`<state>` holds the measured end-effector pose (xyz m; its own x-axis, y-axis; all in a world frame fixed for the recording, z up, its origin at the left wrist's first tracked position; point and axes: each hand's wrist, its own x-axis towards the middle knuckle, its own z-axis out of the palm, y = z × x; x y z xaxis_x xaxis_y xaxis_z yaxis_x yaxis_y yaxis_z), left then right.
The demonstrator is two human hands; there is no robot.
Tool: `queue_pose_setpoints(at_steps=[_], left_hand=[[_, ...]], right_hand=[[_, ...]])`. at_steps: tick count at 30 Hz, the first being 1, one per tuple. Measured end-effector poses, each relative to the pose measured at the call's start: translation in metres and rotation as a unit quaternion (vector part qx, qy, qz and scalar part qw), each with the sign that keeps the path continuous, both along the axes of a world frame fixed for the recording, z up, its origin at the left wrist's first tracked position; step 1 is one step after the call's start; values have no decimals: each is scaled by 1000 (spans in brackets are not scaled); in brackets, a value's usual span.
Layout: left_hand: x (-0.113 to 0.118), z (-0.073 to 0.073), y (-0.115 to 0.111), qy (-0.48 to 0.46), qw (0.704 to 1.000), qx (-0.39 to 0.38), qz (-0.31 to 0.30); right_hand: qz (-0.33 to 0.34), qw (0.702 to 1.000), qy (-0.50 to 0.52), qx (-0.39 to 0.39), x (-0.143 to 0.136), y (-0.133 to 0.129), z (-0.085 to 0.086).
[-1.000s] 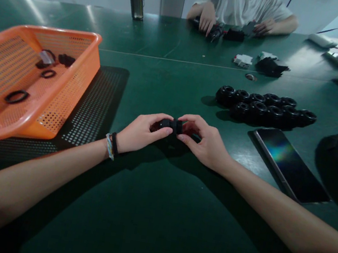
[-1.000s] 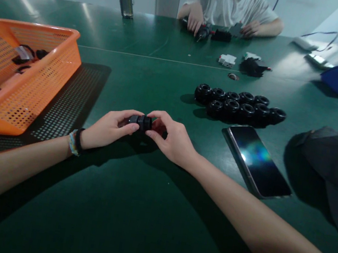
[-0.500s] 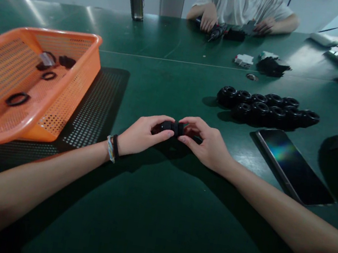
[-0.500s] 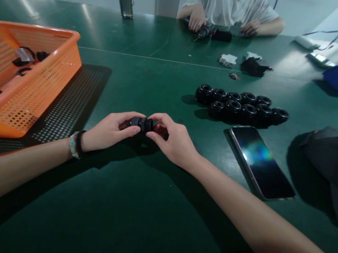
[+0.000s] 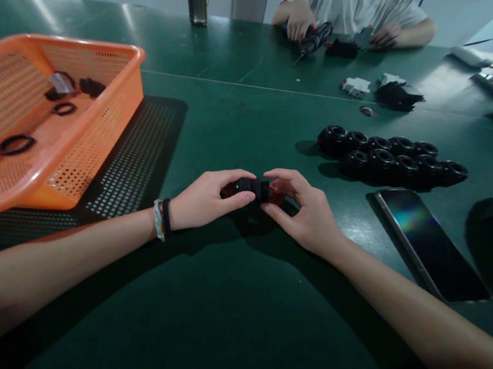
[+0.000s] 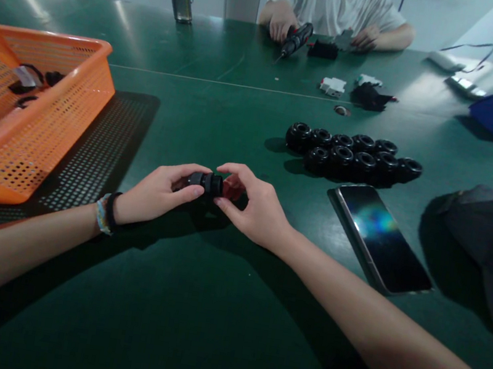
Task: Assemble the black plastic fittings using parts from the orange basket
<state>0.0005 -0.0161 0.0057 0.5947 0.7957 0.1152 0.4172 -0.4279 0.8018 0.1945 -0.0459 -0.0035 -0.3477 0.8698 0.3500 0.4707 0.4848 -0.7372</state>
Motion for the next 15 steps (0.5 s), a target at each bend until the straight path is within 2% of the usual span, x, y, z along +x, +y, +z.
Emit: queue_pose_setpoints(at_steps=[15], left_hand=[[0, 1, -1, 3, 1000, 7, 2]], right_hand=[[-1, 1000, -3, -6, 0, 2, -2]])
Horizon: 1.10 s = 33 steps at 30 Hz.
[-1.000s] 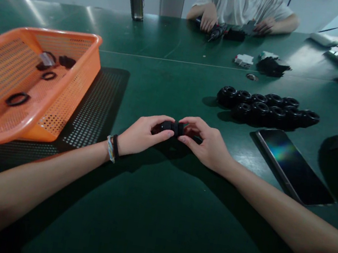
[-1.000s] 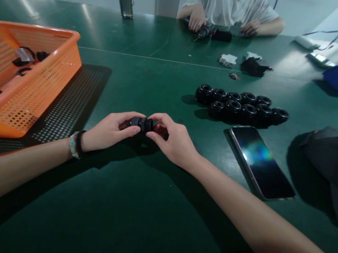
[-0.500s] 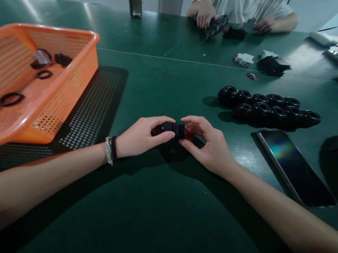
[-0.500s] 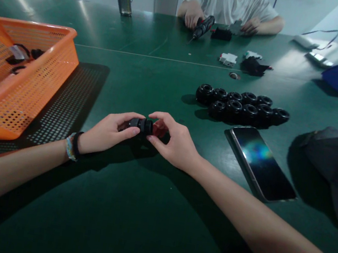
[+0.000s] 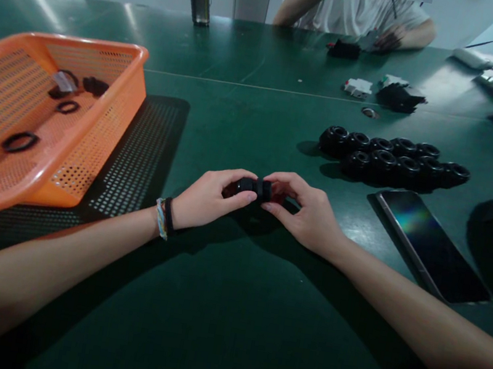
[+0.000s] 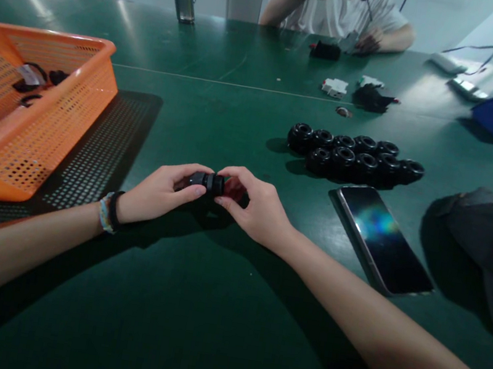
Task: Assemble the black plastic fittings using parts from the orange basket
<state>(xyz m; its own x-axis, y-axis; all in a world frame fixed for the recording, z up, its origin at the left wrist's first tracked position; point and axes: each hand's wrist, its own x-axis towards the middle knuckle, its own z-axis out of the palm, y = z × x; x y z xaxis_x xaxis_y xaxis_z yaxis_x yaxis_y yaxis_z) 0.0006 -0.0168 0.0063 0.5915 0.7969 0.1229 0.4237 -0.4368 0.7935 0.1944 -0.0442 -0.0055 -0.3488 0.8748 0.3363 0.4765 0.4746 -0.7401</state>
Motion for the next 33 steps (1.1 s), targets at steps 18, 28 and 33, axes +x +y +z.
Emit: queue_pose_setpoints(at_steps=[18, 28, 33], left_hand=[[0, 0, -1, 11, 1000, 11, 2], [0, 0, 0, 4, 1000, 2, 3], [0, 0, -1, 4, 1000, 7, 4]], right_hand=[[-8, 1000, -17, -8, -1, 0, 2], [-15, 999, -36, -4, -1, 0, 4], [-14, 999, -36, -8, -1, 0, 4]])
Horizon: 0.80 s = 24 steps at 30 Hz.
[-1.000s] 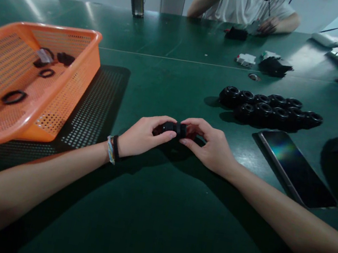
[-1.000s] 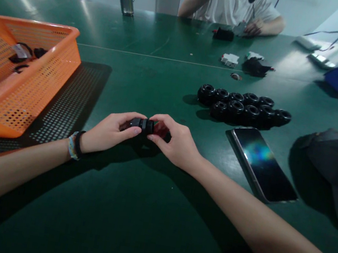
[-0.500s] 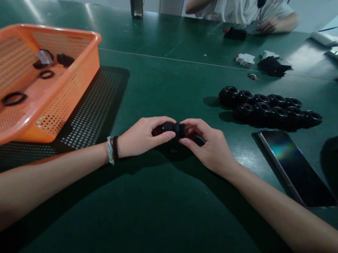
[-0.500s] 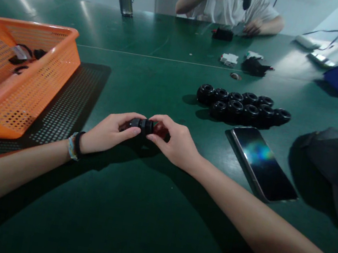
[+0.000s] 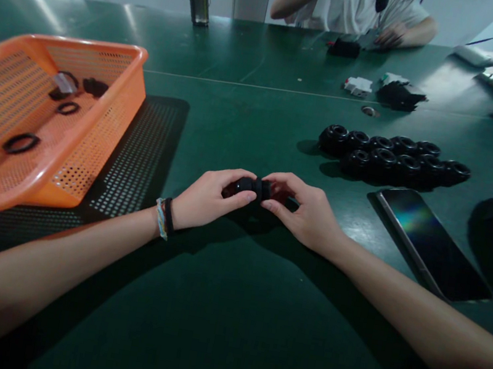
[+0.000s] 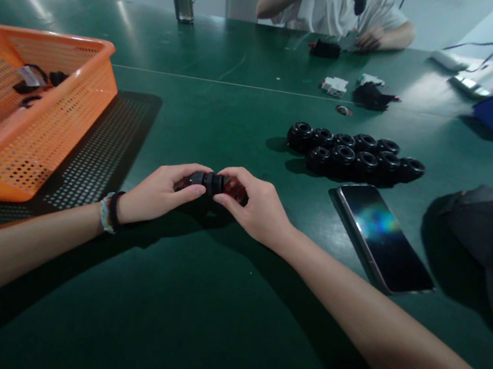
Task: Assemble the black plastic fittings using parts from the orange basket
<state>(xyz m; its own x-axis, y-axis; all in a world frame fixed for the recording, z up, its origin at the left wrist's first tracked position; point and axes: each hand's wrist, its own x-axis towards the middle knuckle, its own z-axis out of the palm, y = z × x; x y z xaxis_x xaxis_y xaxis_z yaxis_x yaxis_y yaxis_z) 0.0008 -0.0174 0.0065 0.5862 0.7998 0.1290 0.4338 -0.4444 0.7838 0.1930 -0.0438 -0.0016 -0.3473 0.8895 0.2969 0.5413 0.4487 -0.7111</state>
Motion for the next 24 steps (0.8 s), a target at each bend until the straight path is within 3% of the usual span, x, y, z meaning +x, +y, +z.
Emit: queue_pose_setpoints(at_steps=[24], left_hand=[[0, -2, 0, 3, 1000, 2, -3]], right_hand=[[25, 999, 30, 19, 2, -1, -3]])
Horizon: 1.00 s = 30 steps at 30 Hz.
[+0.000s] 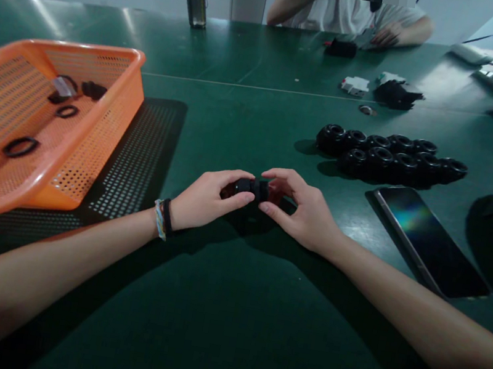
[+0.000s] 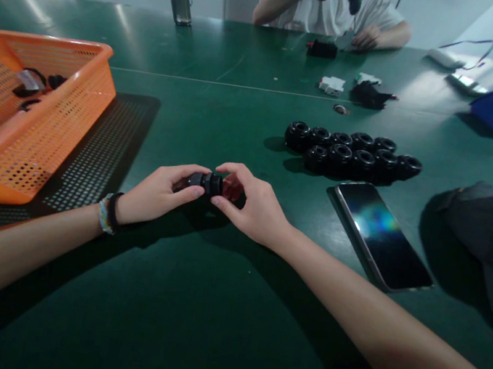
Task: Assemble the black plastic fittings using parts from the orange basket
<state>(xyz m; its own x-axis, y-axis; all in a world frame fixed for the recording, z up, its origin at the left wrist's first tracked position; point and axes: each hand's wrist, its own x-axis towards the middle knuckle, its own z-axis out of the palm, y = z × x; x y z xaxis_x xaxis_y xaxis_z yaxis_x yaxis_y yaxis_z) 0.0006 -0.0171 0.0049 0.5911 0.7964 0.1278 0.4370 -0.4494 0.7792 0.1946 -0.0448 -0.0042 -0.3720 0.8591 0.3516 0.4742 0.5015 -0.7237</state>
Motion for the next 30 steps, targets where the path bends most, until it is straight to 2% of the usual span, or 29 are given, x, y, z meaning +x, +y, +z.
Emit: queue_pose_setpoints(at_steps=[30], left_hand=[[0, 1, -1, 1, 1000, -4, -1]], right_hand=[[6, 1000, -18, -20, -1, -1, 4]])
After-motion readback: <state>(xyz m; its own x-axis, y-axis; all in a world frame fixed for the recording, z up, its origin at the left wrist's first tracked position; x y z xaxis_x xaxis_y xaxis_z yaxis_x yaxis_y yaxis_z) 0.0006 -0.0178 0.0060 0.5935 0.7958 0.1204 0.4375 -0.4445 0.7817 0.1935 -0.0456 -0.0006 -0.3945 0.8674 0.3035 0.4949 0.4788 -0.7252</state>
